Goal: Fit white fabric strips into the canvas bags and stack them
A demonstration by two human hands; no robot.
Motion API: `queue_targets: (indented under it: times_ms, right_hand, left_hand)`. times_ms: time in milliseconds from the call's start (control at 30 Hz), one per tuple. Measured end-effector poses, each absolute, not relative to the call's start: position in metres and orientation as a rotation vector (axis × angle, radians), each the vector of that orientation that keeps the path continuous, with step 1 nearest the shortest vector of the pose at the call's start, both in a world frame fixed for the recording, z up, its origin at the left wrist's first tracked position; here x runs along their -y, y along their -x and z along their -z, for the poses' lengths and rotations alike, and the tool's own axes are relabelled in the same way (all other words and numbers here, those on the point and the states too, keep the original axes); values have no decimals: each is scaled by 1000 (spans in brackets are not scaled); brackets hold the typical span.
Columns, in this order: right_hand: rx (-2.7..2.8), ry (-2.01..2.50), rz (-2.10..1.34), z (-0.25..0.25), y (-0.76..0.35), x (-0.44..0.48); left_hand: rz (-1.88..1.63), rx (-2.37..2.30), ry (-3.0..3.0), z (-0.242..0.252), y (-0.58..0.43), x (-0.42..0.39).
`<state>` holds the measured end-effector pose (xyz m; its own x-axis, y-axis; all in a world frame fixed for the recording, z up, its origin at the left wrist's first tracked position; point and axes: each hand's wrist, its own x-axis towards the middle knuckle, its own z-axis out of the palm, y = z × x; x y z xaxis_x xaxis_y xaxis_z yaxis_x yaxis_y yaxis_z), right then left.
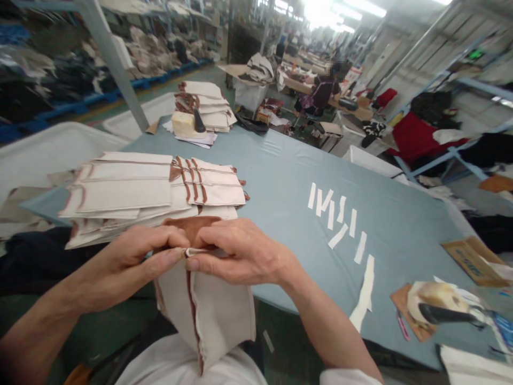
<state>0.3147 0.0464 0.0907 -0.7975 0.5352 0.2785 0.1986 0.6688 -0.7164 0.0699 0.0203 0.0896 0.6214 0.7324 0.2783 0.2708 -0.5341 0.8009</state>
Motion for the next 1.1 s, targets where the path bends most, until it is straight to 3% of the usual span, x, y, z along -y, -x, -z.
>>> queue_targets:
  times_ms: [567,1100]
  right_hand:
    - [2338,583,-1239,-88,-313,-46]
    - [2376,730,-917,-92,-302,-41]
  left_hand:
    - [-862,-829,-1856,-74,-74,-12]
    - [-864,-1064,-2073,-93,-77,-13]
